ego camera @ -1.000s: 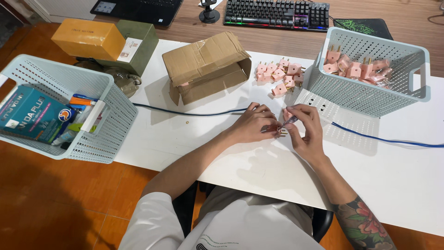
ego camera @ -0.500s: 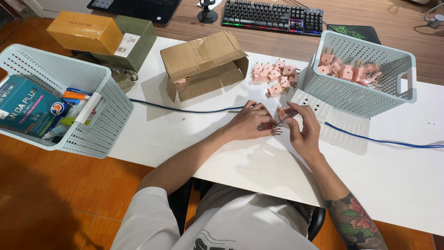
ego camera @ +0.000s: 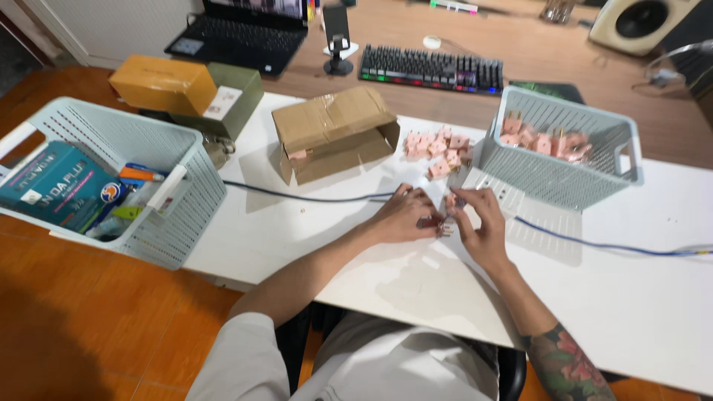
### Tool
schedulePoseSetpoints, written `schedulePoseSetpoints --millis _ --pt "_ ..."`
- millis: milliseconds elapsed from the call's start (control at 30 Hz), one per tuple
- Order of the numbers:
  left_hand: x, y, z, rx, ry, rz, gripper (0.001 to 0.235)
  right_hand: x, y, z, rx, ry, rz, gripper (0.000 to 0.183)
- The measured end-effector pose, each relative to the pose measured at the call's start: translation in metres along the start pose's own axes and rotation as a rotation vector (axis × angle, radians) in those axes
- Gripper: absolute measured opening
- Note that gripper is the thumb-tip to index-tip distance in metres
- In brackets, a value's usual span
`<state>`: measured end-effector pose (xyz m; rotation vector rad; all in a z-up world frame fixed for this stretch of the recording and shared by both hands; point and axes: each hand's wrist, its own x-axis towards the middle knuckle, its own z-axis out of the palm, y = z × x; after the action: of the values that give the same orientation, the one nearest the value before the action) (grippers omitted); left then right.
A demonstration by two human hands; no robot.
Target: The person sits at a white desk and uses a screwdriver to tighten screws on small pink electrical plug adapters. They pick up each adapter, secure the internal components, and place the finished units into a light blue basket on the right.
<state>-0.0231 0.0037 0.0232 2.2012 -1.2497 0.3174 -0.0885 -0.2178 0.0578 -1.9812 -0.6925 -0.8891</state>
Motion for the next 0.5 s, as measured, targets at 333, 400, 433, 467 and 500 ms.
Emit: schedulePoseSetpoints --millis 333,400,433,467,500 --pt "-0.003 -0.002 0.007 -0.055 0.002 -0.045 0.038 0.0 -0.01 0.004 0.034 0.032 -0.038 0.041" --pt "-0.006 0.0 0.009 -0.065 0.013 -0.045 0.038 0.003 -0.023 0.001 0.078 -0.003 0.03 0.034" --pt "-0.005 -0.002 0.008 -0.058 0.014 -0.043 0.038 0.007 -0.022 0.001 0.081 0.0 0.024 0.034" --pt "-0.004 -0.003 0.009 -0.061 0.004 -0.051 0.039 0.008 -0.022 0.001 0.052 -0.011 0.002 0.037" --pt "-0.003 -0.004 0.009 -0.063 -0.007 -0.059 0.039 0.01 -0.022 0.0 0.023 -0.022 -0.021 0.04"
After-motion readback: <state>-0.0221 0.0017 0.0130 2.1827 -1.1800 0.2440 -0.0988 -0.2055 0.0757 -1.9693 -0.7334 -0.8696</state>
